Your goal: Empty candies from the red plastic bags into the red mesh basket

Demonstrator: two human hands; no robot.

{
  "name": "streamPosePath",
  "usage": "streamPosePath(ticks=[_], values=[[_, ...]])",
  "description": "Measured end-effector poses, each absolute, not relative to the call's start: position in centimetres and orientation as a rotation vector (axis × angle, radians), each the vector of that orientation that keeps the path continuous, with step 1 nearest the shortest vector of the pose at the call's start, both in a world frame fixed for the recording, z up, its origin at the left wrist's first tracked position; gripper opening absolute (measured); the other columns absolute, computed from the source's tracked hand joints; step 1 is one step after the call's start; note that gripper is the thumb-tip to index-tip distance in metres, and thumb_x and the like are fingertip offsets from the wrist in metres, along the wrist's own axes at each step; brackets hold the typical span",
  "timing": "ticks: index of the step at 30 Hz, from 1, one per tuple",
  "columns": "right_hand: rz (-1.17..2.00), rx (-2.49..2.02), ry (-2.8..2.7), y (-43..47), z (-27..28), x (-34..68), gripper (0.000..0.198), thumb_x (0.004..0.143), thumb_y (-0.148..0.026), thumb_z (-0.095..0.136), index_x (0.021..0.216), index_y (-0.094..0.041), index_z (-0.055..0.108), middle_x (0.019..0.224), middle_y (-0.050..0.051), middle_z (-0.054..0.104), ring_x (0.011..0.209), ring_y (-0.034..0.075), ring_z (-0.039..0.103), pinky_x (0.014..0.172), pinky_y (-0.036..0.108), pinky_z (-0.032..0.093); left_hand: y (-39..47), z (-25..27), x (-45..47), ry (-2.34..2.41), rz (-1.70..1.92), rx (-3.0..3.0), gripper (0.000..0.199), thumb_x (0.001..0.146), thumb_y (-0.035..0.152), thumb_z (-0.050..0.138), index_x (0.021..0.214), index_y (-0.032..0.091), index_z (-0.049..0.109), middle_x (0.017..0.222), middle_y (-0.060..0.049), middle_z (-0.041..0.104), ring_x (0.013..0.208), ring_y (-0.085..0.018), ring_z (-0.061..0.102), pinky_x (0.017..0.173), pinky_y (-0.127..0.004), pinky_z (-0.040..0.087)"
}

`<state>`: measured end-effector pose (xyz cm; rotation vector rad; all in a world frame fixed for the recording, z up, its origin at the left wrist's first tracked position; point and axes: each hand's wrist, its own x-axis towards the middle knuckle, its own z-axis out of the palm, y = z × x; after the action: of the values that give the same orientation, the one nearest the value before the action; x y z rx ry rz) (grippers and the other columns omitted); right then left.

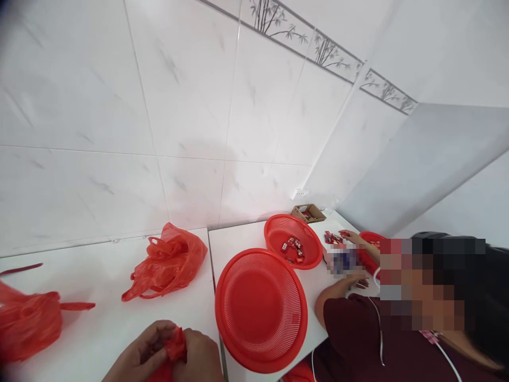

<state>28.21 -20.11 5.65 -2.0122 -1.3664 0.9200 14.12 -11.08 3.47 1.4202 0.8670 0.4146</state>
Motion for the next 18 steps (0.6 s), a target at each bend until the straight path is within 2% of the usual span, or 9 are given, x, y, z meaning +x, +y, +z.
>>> streamPosePath(ticks=[2, 5, 9, 12, 14, 16, 18], values=[[0.885, -2.077, -1.335, -20.4, 5.0, 28.2, 0.025, 0.069, -0.013, 0.052, 0.088, -0.022, 0.065, 0.087, 0.003, 0.072, 0.078, 0.019, 0.065, 0.065, 0.026, 0.042, -9.9, 2.7, 14.4, 0.999, 0.431, 1.461, 0.036, 0.068, 0.040, 0.063, 0.102, 0.026, 0.062, 0.108, -0.005, 0.070, 0.090, -0.024, 0.065, 0.080, -0.034, 0.052], [0.911, -2.070, -1.280, -21.4, 5.5, 28.7, 0.017, 0.066, -0.015, 0.056, 0.080, -0.022, 0.064, 0.081, 0.003, 0.072, 0.073, 0.019, 0.063, 0.062, 0.027, 0.041, -7.4, 1.0, 14.8, 1.154, 0.355, 1.600, 0.036, 0.077, 0.049, 0.053, 0.102, 0.024, 0.062, 0.111, -0.006, 0.069, 0.093, -0.023, 0.065, 0.086, -0.035, 0.051], [0.978, -1.905, -1.204, -23.2, 9.6, 35.7, 0.009, 0.064, -0.030, 0.066, 0.073, -0.030, 0.067, 0.068, -0.001, 0.069, 0.067, 0.022, 0.063, 0.057, 0.031, 0.044, -4.3, -1.7, 15.1, 1.158, 0.129, 1.865, 0.040, 0.077, 0.037, 0.052, 0.112, 0.020, 0.062, 0.121, -0.007, 0.066, 0.101, -0.023, 0.065, 0.094, -0.032, 0.048], [0.893, -1.899, -1.100, -23.8, 12.8, 44.4, 0.004, 0.066, -0.034, 0.067, 0.069, -0.037, 0.068, 0.063, 0.002, 0.067, 0.067, 0.025, 0.064, 0.054, 0.035, 0.044, -2.2, -2.7, 15.9, 1.123, -0.111, 2.030, 0.053, 0.071, 0.027, 0.058, 0.124, 0.021, 0.060, 0.131, -0.007, 0.062, 0.116, -0.024, 0.060, 0.099, -0.032, 0.045], [0.872, -1.916, -0.942, -24.2, 13.0, 47.4, 0.006, 0.066, -0.035, 0.071, 0.069, -0.039, 0.068, 0.063, 0.004, 0.067, 0.069, 0.028, 0.065, 0.052, 0.037, 0.046, -0.9, -2.9, 16.9, 1.146, -0.168, 2.064, 0.060, 0.070, 0.024, 0.060, 0.130, 0.021, 0.056, 0.137, -0.010, 0.058, 0.123, -0.027, 0.055, 0.102, -0.035, 0.042], [0.998, -1.930, -0.872, -24.7, 11.3, 46.3, 0.005, 0.075, -0.041, 0.068, 0.079, -0.040, 0.069, 0.076, 0.003, 0.071, 0.079, 0.027, 0.066, 0.058, 0.036, 0.050, 0.2, -2.9, 17.9, 1.209, -0.124, 2.069, 0.064, 0.073, 0.022, 0.058, 0.136, 0.016, 0.050, 0.142, -0.016, 0.052, 0.127, -0.031, 0.051, 0.104, -0.041, 0.039], [1.104, -1.922, -0.857, -25.4, 8.8, 42.1, 0.018, 0.085, -0.042, 0.060, 0.099, -0.034, 0.067, 0.099, 0.003, 0.069, 0.090, 0.023, 0.064, 0.069, 0.034, 0.054, 1.1, -3.0, 18.7, 1.291, -0.064, 2.071, 0.068, 0.075, 0.019, 0.054, 0.141, 0.011, 0.041, 0.149, -0.022, 0.040, 0.133, -0.036, 0.043, 0.106, -0.049, 0.034]])
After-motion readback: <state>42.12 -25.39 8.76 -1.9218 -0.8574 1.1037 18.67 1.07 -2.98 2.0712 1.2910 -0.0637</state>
